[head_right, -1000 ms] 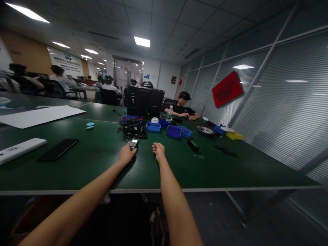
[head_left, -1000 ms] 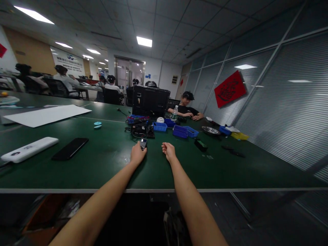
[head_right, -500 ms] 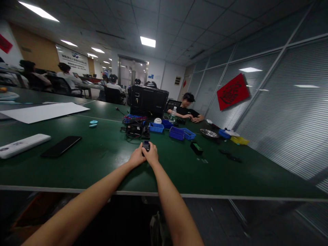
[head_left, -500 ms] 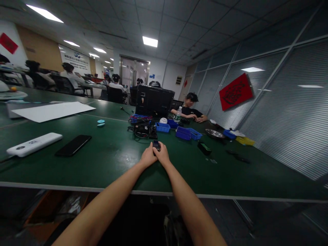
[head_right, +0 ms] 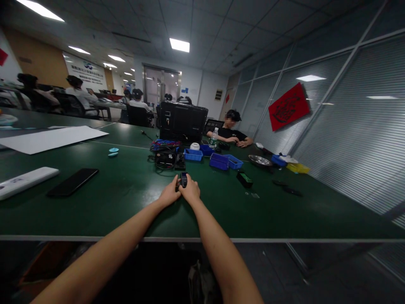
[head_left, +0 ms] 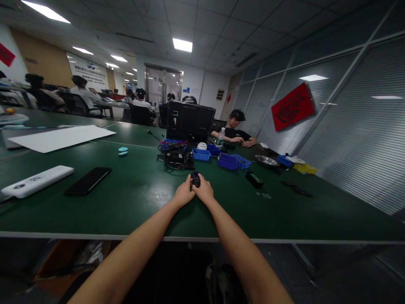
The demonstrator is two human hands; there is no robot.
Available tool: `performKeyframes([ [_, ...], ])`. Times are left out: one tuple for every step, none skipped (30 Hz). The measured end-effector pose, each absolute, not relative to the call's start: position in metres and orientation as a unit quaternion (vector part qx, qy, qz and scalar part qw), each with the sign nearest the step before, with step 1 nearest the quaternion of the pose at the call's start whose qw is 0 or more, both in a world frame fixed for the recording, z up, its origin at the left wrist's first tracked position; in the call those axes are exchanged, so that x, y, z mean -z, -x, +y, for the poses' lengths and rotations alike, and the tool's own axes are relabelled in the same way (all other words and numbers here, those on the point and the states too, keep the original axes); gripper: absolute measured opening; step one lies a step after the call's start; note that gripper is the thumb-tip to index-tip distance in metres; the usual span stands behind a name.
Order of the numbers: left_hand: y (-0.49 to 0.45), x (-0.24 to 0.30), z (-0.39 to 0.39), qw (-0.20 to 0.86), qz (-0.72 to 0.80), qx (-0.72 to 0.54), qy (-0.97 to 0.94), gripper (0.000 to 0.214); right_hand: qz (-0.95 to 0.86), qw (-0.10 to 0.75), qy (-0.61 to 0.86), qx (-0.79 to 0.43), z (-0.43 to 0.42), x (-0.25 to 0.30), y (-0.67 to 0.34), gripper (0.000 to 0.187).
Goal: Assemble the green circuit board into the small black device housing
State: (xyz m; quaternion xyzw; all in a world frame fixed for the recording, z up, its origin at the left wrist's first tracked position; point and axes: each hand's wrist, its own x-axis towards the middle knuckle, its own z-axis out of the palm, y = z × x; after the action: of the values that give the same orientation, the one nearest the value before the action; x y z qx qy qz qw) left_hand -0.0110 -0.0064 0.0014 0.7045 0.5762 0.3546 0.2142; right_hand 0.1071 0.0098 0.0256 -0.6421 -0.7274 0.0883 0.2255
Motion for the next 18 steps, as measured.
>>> performKeyframes([
  [0.011, -0.001, -0.006, 0.224, 0.576, -0.366, -0.696, 0.083, -0.727, 0.224, 0.644, -0.084, 0.011, -0.025, -0.110, 0.066],
  [0.012, -0.001, -0.006, 0.231, 0.577, -0.380, -0.685, 0.082, -0.726, 0.223, 0.646, -0.079, 0.012, -0.025, -0.114, 0.065],
  [0.012, -0.001, -0.006, 0.236, 0.581, -0.394, -0.672, 0.080, -0.723, 0.225, 0.649, -0.073, 0.013, -0.025, -0.118, 0.064],
  [0.012, -0.001, -0.006, 0.239, 0.587, -0.406, -0.659, 0.078, -0.719, 0.227, 0.653, -0.067, 0.015, -0.025, -0.124, 0.063],
  [0.012, -0.001, -0.005, 0.241, 0.593, -0.416, -0.646, 0.076, -0.714, 0.231, 0.658, -0.061, 0.017, -0.025, -0.130, 0.063],
  [0.012, -0.002, -0.005, 0.242, 0.601, -0.423, -0.634, 0.074, -0.706, 0.235, 0.665, -0.057, 0.020, -0.024, -0.138, 0.062],
  [0.013, -0.002, -0.004, 0.243, 0.607, -0.427, -0.624, 0.072, -0.697, 0.238, 0.674, -0.054, 0.022, -0.024, -0.146, 0.062],
  [0.013, -0.002, -0.004, 0.244, 0.612, -0.430, -0.617, 0.071, -0.686, 0.242, 0.684, -0.050, 0.025, -0.023, -0.154, 0.062],
  [0.013, -0.001, -0.003, 0.244, 0.615, -0.433, -0.612, 0.070, -0.673, 0.247, 0.696, -0.046, 0.028, -0.023, -0.163, 0.062],
  [0.014, -0.001, -0.002, 0.243, 0.616, -0.436, -0.609, 0.068, -0.660, 0.253, 0.706, -0.043, 0.031, -0.022, -0.172, 0.062],
  [0.014, 0.000, -0.001, 0.240, 0.616, -0.439, -0.608, 0.067, -0.642, 0.263, 0.719, -0.038, 0.034, -0.022, -0.180, 0.061],
  [0.015, 0.001, -0.001, 0.238, 0.615, -0.443, -0.607, 0.065, -0.622, 0.273, 0.733, -0.039, 0.036, -0.021, -0.187, 0.061],
  [0.016, 0.001, 0.000, 0.235, 0.614, -0.447, -0.607, 0.063, -0.601, 0.285, 0.746, -0.041, 0.039, -0.020, -0.194, 0.061],
  [0.016, 0.001, 0.001, 0.233, 0.613, -0.450, -0.606, 0.061, -0.579, 0.296, 0.759, -0.038, 0.041, -0.020, -0.199, 0.061],
  [0.017, 0.001, 0.001, 0.230, 0.613, -0.454, -0.605, 0.059, -0.561, 0.305, 0.769, -0.035, 0.042, -0.019, -0.204, 0.062],
  [0.018, 0.000, 0.001, 0.228, 0.613, -0.458, -0.603, 0.057, -0.545, 0.312, 0.778, -0.029, 0.044, -0.019, -0.208, 0.062],
  [0.018, -0.001, 0.000, 0.226, 0.612, -0.462, -0.600, 0.055, -0.532, 0.316, 0.785, -0.024, 0.045, -0.018, -0.210, 0.061],
  [0.018, -0.002, -0.001, 0.225, 0.612, -0.466, -0.598, 0.053, -0.523, 0.317, 0.791, -0.019, 0.045, -0.018, -0.213, 0.060],
])
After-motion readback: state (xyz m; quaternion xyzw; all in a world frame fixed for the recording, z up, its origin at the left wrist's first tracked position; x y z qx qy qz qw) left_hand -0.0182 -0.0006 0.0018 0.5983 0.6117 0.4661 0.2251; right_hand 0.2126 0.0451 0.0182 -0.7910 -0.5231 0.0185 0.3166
